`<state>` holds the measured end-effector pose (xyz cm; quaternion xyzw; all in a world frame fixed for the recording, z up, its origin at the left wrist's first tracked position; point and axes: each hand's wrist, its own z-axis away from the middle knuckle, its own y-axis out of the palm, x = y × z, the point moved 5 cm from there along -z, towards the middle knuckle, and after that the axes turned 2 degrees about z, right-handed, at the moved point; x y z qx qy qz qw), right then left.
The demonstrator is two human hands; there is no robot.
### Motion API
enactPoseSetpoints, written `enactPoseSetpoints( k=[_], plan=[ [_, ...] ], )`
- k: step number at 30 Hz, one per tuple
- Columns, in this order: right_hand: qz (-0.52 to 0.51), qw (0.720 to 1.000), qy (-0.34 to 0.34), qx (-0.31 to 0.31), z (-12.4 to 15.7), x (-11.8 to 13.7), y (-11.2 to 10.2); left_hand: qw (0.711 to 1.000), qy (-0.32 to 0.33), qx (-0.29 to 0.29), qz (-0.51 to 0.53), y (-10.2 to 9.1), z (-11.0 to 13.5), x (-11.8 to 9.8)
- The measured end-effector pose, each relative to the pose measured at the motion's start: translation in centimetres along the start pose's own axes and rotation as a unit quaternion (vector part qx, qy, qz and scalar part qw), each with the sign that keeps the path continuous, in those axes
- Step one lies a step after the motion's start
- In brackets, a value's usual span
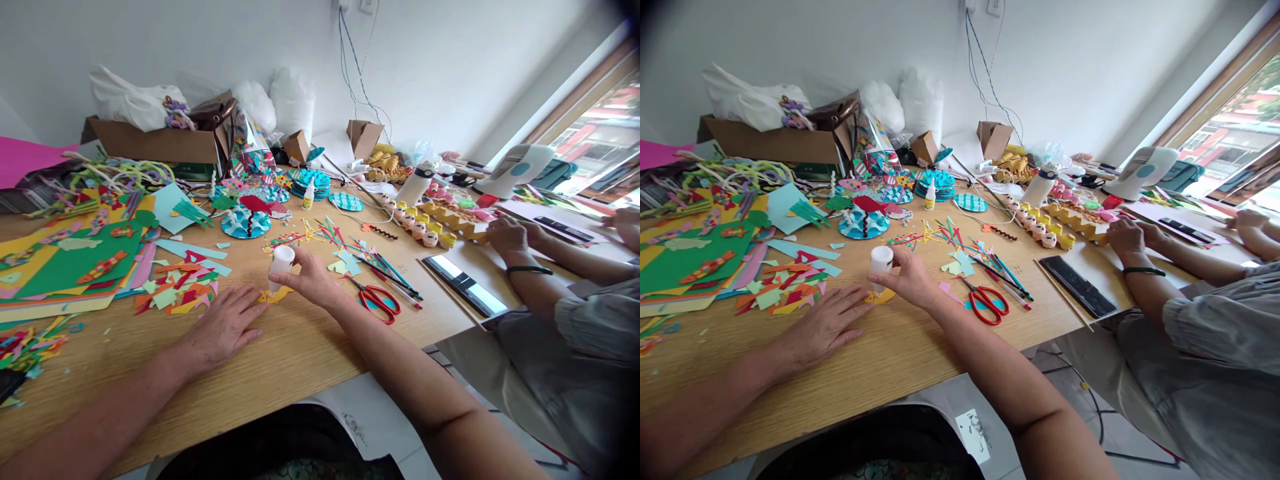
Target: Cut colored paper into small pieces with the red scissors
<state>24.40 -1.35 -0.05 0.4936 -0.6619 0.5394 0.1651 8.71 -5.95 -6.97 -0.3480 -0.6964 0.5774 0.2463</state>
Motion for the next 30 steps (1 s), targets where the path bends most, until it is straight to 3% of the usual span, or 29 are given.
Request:
enactPoseSetpoints(
  k=[30],
  plan=[
    [-0.022,0.999,0.016,0.045,0.08,-0.7,0.66,1.0,-0.004,0.001,-0.002,-0.32,-0.22,-0.21]
  ],
)
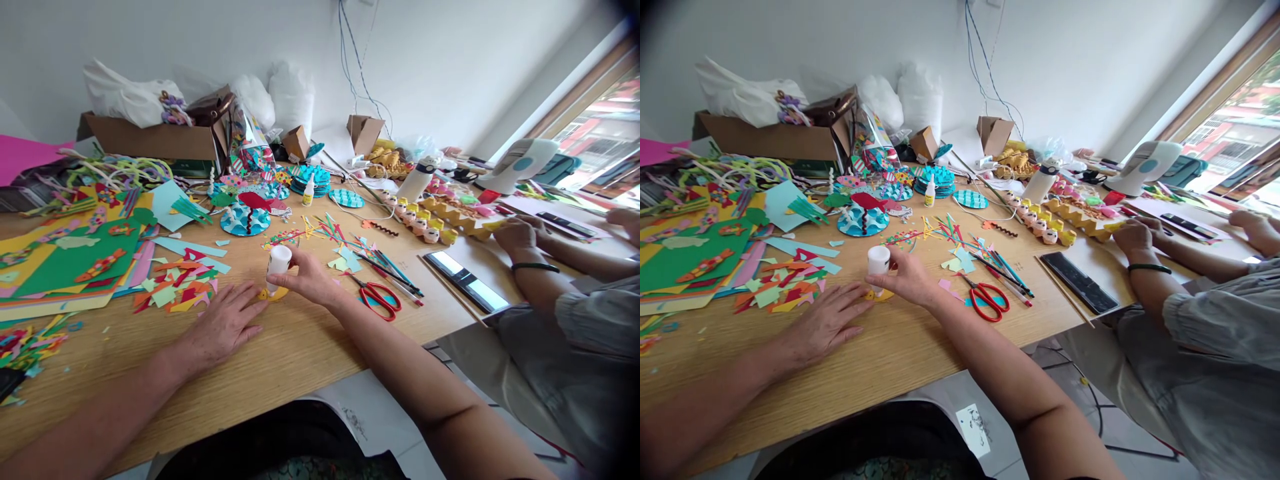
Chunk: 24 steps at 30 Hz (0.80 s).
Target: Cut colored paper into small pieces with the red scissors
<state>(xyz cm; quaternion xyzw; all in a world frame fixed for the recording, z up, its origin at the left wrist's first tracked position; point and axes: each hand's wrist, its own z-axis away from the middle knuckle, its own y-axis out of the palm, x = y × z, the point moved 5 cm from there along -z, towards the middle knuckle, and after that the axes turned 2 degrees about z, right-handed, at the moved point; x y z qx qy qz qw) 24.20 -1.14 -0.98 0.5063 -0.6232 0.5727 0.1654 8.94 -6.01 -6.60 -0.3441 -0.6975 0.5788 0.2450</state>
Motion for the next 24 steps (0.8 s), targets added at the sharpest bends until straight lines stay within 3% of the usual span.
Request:
enactPoseSetpoints(
  k=[24],
  plan=[
    [0.017,1.0,-0.017,-0.002,-0.13,0.2,0.17,1.0,-0.001,0.003,0.007,0.1,-0.09,0.04]
  ],
)
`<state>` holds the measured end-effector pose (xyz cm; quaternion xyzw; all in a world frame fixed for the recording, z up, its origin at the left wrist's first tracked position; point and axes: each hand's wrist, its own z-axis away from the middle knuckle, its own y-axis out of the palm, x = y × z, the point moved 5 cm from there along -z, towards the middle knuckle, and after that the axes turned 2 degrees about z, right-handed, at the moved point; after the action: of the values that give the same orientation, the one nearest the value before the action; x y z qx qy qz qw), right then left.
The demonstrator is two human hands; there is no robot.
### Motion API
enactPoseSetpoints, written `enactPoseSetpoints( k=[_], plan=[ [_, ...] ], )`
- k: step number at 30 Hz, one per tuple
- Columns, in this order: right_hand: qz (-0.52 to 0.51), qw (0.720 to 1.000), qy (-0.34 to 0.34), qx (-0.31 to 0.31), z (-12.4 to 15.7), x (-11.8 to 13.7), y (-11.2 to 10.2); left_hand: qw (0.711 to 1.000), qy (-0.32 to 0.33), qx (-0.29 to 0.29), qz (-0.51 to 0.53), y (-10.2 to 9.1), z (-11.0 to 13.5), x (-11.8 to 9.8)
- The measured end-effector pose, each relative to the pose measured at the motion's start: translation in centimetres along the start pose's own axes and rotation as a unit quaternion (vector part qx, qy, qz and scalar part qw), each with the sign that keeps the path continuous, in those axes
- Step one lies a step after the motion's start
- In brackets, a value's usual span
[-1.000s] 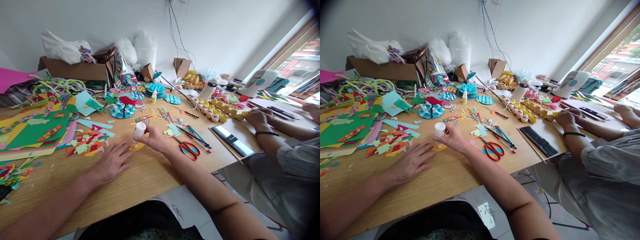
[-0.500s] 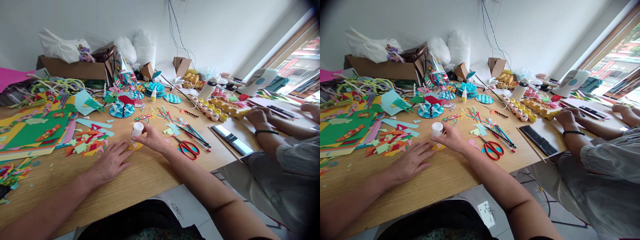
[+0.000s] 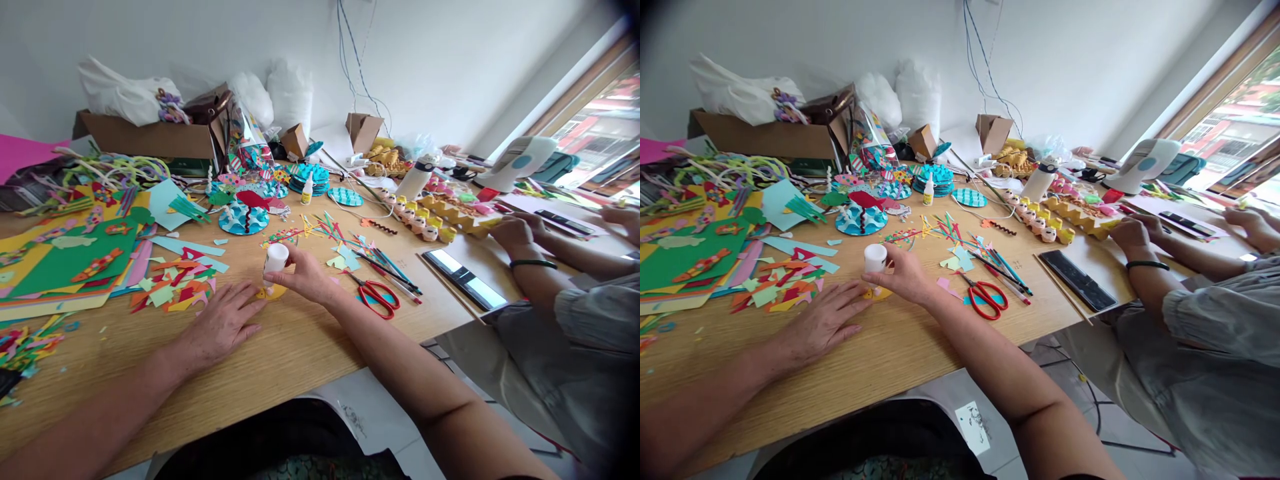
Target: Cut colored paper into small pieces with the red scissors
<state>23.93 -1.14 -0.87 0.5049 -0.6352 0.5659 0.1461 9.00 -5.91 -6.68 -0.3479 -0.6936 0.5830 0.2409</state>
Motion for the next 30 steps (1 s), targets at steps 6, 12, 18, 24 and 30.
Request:
enactPoseSetpoints(
  k=[6,12,18,24,30],
  plan=[
    [-0.012,1.0,-0.013,0.026,0.3,0.6,0.0,1.0,-0.002,0.003,-0.002,-0.1,0.0,0.0],
    [0.002,1.0,-0.01,0.022,0.4,0.5,-0.3,1.0,-0.001,-0.001,0.008,-0.1,0.0,0.0],
    [-0.001,0.999,-0.019,0.042,0.5,0.8,-0.1,1.0,-0.013,-0.006,0.011,0.0,0.1,0.2],
    [0.004,0.999,-0.016,0.034,0.5,0.8,-0.3,1.0,-0.012,0.001,0.012,0.0,0.1,0.2],
    [-0.004,0.998,-0.043,0.055,0.7,1.2,0.0,1.0,-0.012,0.018,-0.001,-0.4,-0.1,-0.2]
  ],
)
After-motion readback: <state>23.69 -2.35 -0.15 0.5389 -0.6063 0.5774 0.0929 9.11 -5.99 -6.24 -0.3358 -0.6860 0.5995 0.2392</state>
